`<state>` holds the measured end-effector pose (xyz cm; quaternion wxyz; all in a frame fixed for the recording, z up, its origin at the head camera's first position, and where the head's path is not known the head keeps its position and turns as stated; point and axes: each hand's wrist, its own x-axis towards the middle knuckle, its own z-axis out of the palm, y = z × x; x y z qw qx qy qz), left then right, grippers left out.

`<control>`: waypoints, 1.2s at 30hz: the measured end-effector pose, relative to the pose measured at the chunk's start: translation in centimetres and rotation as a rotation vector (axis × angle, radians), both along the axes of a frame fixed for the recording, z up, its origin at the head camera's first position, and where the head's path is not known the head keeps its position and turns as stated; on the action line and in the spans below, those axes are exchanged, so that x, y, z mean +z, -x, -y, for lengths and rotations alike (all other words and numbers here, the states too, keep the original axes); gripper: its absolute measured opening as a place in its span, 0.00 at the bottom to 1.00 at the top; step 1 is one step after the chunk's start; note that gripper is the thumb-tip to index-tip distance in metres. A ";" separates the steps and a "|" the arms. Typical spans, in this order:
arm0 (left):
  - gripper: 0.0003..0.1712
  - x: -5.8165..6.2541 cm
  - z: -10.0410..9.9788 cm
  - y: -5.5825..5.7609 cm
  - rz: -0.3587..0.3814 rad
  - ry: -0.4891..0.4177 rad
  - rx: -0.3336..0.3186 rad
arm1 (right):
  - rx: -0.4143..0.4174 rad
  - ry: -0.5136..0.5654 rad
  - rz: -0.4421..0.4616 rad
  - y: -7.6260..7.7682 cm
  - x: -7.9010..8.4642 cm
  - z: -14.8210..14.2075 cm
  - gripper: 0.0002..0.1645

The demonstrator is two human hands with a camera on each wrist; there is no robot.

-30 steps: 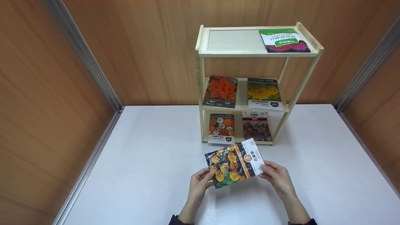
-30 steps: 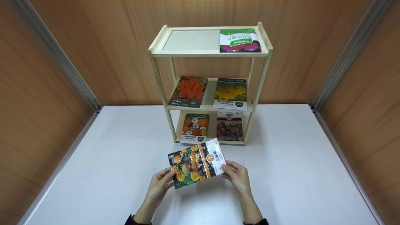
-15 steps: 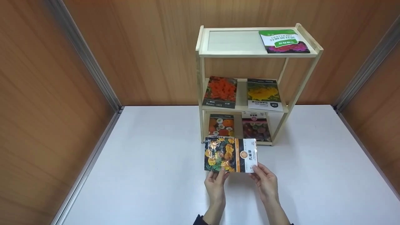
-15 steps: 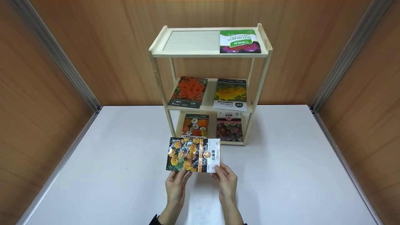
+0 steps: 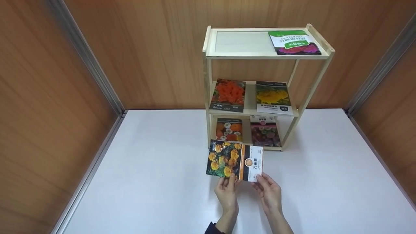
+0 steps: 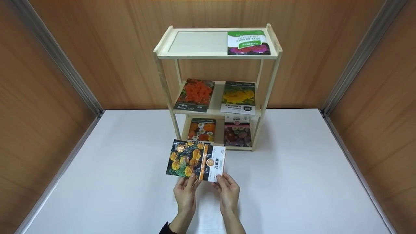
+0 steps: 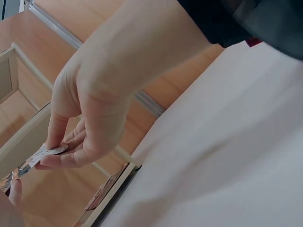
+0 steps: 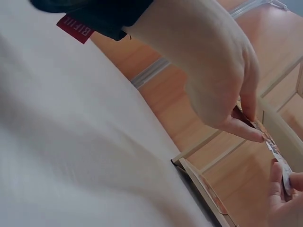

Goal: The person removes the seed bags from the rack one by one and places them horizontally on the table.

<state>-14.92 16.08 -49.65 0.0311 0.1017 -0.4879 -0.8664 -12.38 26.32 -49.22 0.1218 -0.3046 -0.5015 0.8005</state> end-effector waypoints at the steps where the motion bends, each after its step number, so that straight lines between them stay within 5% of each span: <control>1: 0.19 0.0 0.2 0.1 0.005 0.012 -0.007 | 0.012 -0.007 0.000 0.0 0.0 0.0 0.23; 6: 0.17 0.2 1.4 0.7 -0.013 0.051 -0.092 | 0.138 -0.058 0.008 -0.5 0.1 -0.7 0.23; 15: 0.19 0.1 4.4 1.8 0.027 0.152 -0.322 | 0.532 -0.201 0.041 -0.8 0.7 -4.6 0.33; 26: 0.20 0.4 6.4 2.4 0.013 0.205 -0.604 | 0.696 -0.312 0.009 -0.7 1.5 -7.9 0.29; 36: 0.21 1.0 6.6 3.1 -0.050 0.257 -0.624 | 0.662 -0.308 -0.013 -0.7 1.2 -7.5 0.25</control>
